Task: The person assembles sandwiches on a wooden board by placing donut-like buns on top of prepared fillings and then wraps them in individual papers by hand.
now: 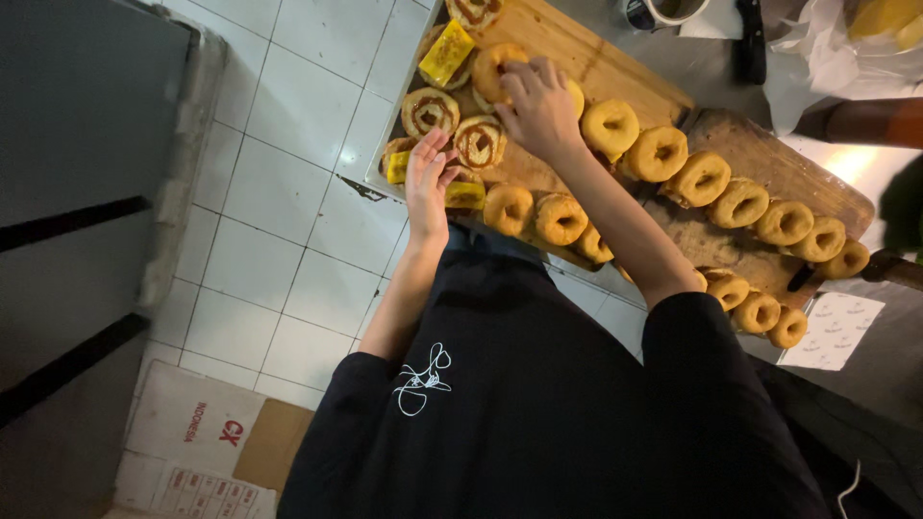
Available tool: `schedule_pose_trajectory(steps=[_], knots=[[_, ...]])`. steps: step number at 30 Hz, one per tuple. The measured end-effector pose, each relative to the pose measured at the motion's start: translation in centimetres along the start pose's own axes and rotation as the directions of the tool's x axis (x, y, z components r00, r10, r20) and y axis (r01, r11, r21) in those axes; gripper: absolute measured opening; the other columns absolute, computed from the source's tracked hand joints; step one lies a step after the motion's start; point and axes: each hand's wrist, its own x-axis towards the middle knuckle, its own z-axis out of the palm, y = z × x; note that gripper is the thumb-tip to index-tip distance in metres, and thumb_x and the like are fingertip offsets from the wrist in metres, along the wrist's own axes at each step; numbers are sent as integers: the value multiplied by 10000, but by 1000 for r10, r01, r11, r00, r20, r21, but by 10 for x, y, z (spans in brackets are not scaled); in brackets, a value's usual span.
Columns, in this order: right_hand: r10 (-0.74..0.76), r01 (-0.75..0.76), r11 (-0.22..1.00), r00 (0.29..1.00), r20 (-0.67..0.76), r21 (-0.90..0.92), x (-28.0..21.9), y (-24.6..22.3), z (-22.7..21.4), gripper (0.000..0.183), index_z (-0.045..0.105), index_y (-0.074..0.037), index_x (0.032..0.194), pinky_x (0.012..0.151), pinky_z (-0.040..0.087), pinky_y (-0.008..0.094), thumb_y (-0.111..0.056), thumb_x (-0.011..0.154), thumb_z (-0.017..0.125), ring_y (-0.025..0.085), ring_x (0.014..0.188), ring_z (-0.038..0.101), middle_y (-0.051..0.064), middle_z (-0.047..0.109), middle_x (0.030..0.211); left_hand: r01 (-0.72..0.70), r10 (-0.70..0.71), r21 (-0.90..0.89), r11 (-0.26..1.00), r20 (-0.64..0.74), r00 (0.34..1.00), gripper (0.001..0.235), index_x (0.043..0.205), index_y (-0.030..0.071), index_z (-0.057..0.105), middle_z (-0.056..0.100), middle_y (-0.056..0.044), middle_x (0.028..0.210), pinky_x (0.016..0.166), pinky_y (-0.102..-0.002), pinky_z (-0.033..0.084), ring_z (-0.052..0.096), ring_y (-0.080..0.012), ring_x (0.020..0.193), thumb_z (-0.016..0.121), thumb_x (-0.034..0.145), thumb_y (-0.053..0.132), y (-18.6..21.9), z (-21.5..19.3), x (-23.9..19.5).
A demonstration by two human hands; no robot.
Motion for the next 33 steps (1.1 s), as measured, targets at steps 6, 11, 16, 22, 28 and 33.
schedule_pose_trajectory(steps=[6, 11, 16, 22, 28, 33], knots=[[134, -122, 967, 990, -40, 223, -27, -27, -22, 233, 629, -42, 1156, 949, 521, 470, -213, 1036, 733, 350, 1146, 599, 146, 643, 1196, -156, 147, -81, 984, -110, 983, 353, 1367, 49, 549, 584, -79, 1311, 990, -331, 490, 597, -184, 1131, 561, 1019, 108, 0, -11, -29], [386, -446, 804, 894, 226, 393, -44, -45, -17, 371, 575, 13, 1252, 871, 507, 499, -248, 997, 641, 439, 1067, 637, 261, 688, 1162, -316, 308, 27, 948, -314, 898, 172, 1220, 26, 570, 571, -87, 1166, 950, -321, 461, 544, -168, 1036, 573, 1052, 57, -40, -42, -55], [456, -631, 679, 763, 458, 374, -61, -36, 24, 616, 393, 32, 1485, 937, 492, 504, -295, 1011, 612, 469, 1074, 638, 323, 657, 1150, -121, 170, 135, 983, -450, 877, 251, 1275, 13, 553, 549, -84, 1171, 934, -285, 443, 525, -171, 1058, 565, 1031, 67, -91, -71, -53], [525, -598, 589, 795, 305, 544, -82, -14, 93, 613, 409, 90, 1444, 916, 523, 435, -303, 1035, 642, 374, 1077, 676, 246, 678, 1148, 174, -120, 86, 981, -438, 891, 485, 1423, 127, 471, 557, -6, 1419, 967, -326, 385, 520, -155, 1270, 531, 954, 239, -114, -82, -46], [522, -783, 100, 567, 638, 614, -71, -18, 83, 378, 648, -34, 1303, 665, 476, 313, -325, 1074, 576, 149, 771, 568, 45, 600, 892, 273, -223, 69, 959, -408, 885, 544, 1460, 112, 488, 562, -61, 1417, 972, -388, 418, 497, -242, 1282, 554, 950, 288, -125, -89, -39], [377, -709, 221, 695, 612, 670, -60, -16, 63, 321, 601, -52, 1285, 708, 509, 253, -307, 1091, 578, 77, 860, 576, -15, 637, 974, 262, -227, 45, 964, -375, 899, 560, 1482, 115, 460, 552, -61, 1447, 979, -381, 427, 514, -241, 1310, 533, 954, 288, -130, -94, -39]])
